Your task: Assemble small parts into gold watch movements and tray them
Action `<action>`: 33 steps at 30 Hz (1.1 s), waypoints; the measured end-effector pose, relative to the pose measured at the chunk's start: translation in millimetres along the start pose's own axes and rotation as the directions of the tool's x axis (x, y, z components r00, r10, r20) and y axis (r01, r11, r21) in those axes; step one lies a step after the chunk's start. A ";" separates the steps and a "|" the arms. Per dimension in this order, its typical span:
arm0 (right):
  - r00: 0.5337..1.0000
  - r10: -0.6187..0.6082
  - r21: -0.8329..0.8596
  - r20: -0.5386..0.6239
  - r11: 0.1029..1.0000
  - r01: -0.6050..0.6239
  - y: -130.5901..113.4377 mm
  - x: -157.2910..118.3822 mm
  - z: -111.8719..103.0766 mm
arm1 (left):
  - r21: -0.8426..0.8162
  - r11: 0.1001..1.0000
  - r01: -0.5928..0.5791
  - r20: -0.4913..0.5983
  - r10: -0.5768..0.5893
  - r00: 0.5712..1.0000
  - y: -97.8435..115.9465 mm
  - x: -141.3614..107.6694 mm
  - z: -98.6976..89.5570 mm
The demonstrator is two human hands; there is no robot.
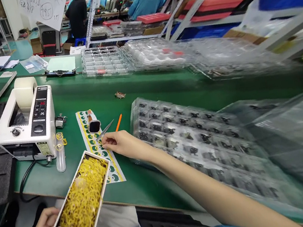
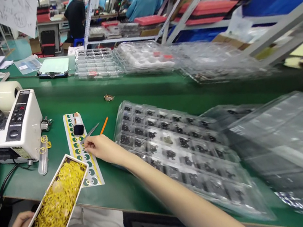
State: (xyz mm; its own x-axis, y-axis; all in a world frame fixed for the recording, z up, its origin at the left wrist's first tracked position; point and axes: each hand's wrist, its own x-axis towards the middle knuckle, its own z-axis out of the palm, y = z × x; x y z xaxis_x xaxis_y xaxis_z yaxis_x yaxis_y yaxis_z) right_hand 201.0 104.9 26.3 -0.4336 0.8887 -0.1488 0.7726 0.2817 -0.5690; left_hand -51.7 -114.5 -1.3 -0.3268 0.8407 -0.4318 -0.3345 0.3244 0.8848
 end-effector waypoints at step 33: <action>0.863 -0.449 0.132 0.232 0.894 0.429 -68.5 -92.2 51.5 | 0.146 0.987 0.062 0.041 -0.069 0.997 -50.7 39.3 -63.7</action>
State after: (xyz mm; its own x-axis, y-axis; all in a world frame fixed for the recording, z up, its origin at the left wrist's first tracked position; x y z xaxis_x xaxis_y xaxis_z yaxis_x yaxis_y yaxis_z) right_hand 164.1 -15.0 37.4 -0.8284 0.5568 -0.0608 0.4432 0.5852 -0.6791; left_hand -103.9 -125.6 -74.4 -0.2665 0.8334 -0.4842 -0.2214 0.4359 0.8723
